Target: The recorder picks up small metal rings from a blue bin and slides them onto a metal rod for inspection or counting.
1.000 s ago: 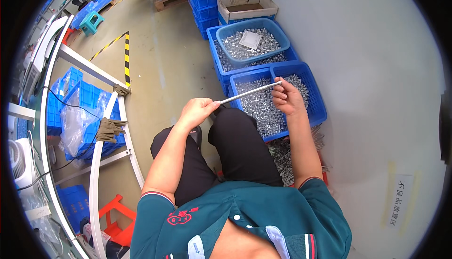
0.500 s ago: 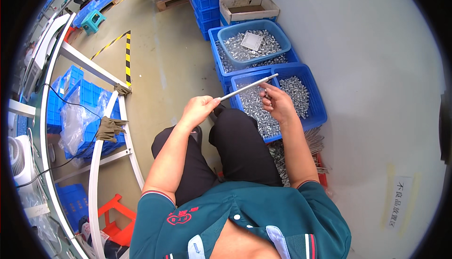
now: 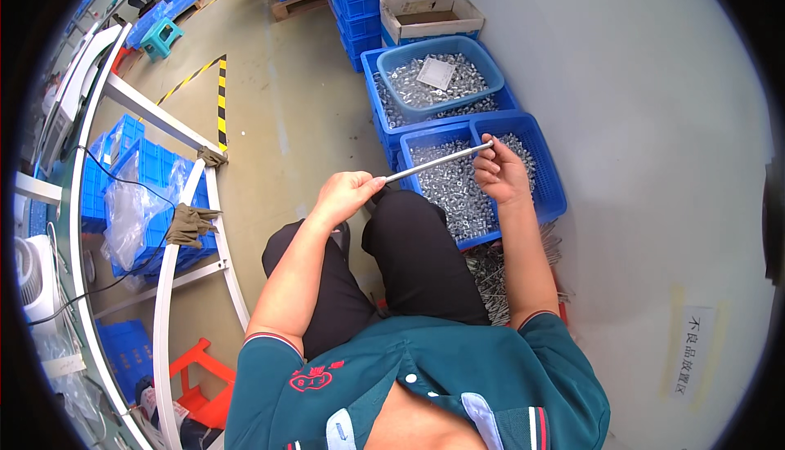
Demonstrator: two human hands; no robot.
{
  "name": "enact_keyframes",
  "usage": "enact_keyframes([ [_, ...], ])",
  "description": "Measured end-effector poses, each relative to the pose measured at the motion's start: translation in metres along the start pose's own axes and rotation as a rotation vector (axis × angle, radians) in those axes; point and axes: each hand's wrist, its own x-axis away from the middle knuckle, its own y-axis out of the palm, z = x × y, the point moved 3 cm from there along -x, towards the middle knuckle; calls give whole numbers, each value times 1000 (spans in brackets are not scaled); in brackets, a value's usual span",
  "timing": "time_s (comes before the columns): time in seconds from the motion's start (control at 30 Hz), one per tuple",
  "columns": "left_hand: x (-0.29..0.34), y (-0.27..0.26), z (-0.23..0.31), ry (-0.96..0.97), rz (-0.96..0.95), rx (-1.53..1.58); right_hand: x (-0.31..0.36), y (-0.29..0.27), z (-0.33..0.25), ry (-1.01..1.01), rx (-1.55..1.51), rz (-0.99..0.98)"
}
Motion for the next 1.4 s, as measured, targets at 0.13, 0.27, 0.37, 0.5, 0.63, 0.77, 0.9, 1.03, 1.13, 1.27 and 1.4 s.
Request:
enact_keyframes([
  [0.13, 0, 0, 0, 25, -1, 8, -1, 4, 3, 11, -35, -69],
  [0.27, -2, -2, -3, -30, -45, -85, 0, 8, 4, -26, -27, -64],
  [0.37, 0, -3, 2, 16, 12, -1, 1, 6, -2, 6, 57, -27],
  [0.5, 3, -7, 2, -3, 55, -91, 3, 13, -3, -5, 220, 169],
  [0.63, 5, -8, 7, -4, 96, -163, 2, 13, -1, -33, 263, 242],
  [0.77, 4, -7, 8, 0, 119, -191, 0, 9, 7, -95, 132, 211],
  [0.9, -3, -3, -3, -33, 39, -139, -1, 19, 15, -13, -23, -57],
  [1.03, -7, 2, -10, -11, 14, 25, 3, 32, 22, -96, 95, -35],
  [1.13, -6, 3, -6, 7, 61, 54, 10, 32, 29, -140, 390, 86],
  [1.27, -6, 1, -2, -8, 64, 46, 10, -2, 32, -73, 601, 364],
  [1.4, -3, -3, 0, -44, 64, -70, 9, -19, 15, -107, 635, 436],
])
